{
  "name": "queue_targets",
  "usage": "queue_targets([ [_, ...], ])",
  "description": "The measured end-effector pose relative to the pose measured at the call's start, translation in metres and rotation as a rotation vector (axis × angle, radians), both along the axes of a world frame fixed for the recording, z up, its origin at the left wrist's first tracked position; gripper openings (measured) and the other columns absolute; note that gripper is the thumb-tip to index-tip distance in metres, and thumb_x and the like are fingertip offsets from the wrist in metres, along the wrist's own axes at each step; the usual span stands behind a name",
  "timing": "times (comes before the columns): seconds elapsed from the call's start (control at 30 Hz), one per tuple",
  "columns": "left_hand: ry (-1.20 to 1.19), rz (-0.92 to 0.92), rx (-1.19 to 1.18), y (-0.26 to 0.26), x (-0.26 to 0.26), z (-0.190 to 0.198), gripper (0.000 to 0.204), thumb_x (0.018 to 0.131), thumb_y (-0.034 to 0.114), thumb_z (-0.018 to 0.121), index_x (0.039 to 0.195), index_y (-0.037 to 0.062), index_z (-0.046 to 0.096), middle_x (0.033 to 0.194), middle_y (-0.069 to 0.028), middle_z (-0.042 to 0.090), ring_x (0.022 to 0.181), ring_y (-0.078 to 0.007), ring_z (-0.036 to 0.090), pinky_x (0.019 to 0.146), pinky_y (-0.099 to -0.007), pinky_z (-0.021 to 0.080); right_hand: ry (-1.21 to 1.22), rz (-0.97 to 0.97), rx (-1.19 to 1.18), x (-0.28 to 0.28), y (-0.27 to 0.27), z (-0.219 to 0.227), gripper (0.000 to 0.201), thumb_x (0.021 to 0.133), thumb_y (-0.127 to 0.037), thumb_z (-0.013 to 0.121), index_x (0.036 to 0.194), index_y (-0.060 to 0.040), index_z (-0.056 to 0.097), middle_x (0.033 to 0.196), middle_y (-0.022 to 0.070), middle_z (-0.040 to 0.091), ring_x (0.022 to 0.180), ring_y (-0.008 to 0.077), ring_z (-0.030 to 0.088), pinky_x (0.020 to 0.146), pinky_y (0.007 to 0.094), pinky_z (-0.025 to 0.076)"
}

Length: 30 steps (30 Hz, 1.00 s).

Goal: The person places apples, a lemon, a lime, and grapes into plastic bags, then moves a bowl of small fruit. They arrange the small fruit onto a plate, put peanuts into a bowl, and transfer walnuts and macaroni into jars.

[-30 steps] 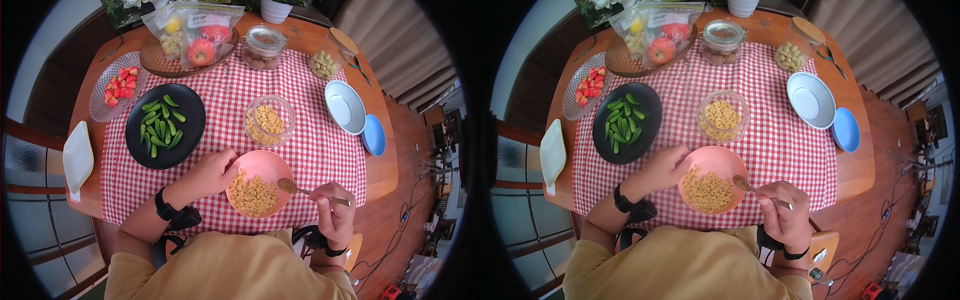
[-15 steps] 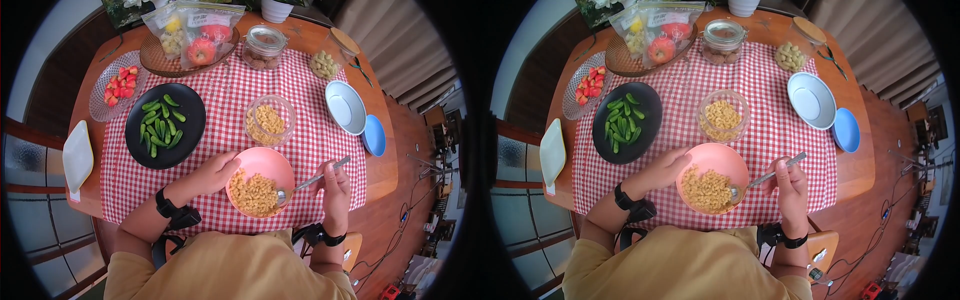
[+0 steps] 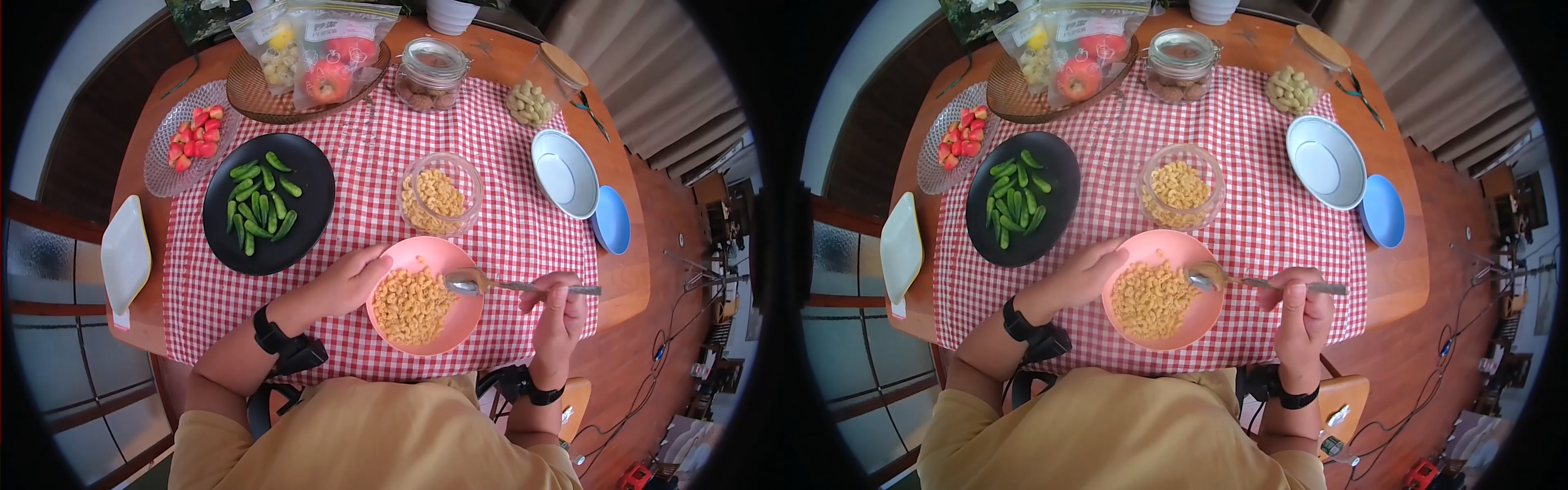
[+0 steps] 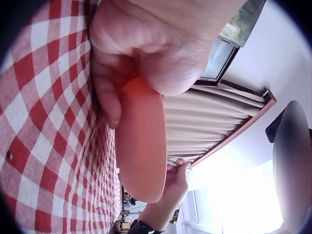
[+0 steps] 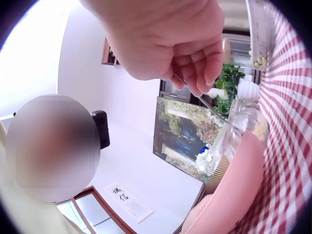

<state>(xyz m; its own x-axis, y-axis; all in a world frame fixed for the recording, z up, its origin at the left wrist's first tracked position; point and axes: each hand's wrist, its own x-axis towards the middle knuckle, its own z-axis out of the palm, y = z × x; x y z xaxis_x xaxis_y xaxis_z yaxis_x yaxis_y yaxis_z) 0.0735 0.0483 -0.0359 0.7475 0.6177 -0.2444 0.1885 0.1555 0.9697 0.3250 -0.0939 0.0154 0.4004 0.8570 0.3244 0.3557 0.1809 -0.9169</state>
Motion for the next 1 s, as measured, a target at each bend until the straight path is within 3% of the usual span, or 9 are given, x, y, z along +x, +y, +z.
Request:
queue_targets([
  [0.17,-0.009,0.017,-0.060,0.001,-0.001,-0.004,0.033,0.102,0.022,0.038,0.116,-0.0044,0.053,0.099,-0.0082,0.063,0.090,-0.0106,0.058,0.079,-0.0277,0.048,0.585,0.081,-0.123,-0.003,0.011,-0.033,0.028,0.103,-0.028,0.040,0.094,-0.0045,0.053,0.073,0.0069,0.062,0.060,0.0104,0.057,0.054,0.0217,0.046],
  [0.4,-0.033,0.032,-0.119,0.001,0.001,-0.004,0.036,0.102,0.024,0.039,0.121,-0.0039,0.052,0.105,-0.0094,0.063,0.095,-0.0114,0.059,0.083,-0.0277,0.048,0.801,0.052,-0.161,-0.007,0.018,-0.034,0.028,0.103,-0.029,0.039,0.092,-0.0072,0.053,0.071,0.0068,0.062,0.055,0.0102,0.056,0.050,0.0209,0.044],
  [0.7,-0.057,-0.001,-0.047,0.002,0.002,-0.003,0.036,0.102,0.025,0.039,0.121,-0.0032,0.052,0.106,-0.0089,0.063,0.096,-0.0105,0.058,0.084,-0.0274,0.047,0.936,0.078,-0.097,0.001,0.029,-0.028,0.028,0.103,-0.029,0.039,0.091,-0.0070,0.053,0.069,0.0072,0.061,0.053,0.0114,0.054,0.047,0.0216,0.044],
  [0.77,-0.040,-0.011,-0.150,0.003,0.002,-0.004,0.035,0.102,0.024,0.039,0.121,-0.0029,0.051,0.106,-0.0079,0.062,0.096,-0.0102,0.058,0.084,-0.0270,0.047,0.920,0.060,-0.071,0.006,0.036,-0.018,0.028,0.103,-0.029,0.039,0.092,-0.0069,0.053,0.069,0.0075,0.061,0.052,0.0115,0.054,0.047,0.0209,0.044],
  [0.9,-0.033,-0.001,-0.177,0.002,0.001,0.000,0.035,0.102,0.024,0.039,0.122,-0.0029,0.051,0.107,-0.0078,0.062,0.097,-0.0103,0.058,0.085,-0.0272,0.047,0.849,0.014,0.089,0.009,0.053,0.004,0.028,0.103,-0.028,0.038,0.094,-0.0061,0.052,0.071,0.0084,0.062,0.055,0.0114,0.056,0.048,0.0211,0.046],
  [0.93,-0.033,0.002,-0.175,0.003,0.000,0.003,0.035,0.102,0.024,0.039,0.122,-0.0029,0.051,0.107,-0.0078,0.062,0.097,-0.0103,0.058,0.085,-0.0272,0.047,0.741,-0.016,0.144,0.007,0.058,0.008,0.028,0.103,-0.028,0.037,0.095,-0.0051,0.052,0.073,0.0095,0.063,0.057,0.0115,0.056,0.049,0.0219,0.047],
  [1.0,0.018,-0.022,-0.197,0.004,0.000,0.008,0.039,0.101,0.018,0.038,0.132,-0.0034,0.046,0.122,-0.0109,0.058,0.110,-0.0146,0.056,0.094,-0.0297,0.045,0.517,-0.012,0.189,0.006,0.062,0.009,0.028,0.103,-0.026,0.038,0.099,-0.0017,0.052,0.081,0.0122,0.064,0.064,0.0121,0.059,0.055,0.0243,0.051],
])
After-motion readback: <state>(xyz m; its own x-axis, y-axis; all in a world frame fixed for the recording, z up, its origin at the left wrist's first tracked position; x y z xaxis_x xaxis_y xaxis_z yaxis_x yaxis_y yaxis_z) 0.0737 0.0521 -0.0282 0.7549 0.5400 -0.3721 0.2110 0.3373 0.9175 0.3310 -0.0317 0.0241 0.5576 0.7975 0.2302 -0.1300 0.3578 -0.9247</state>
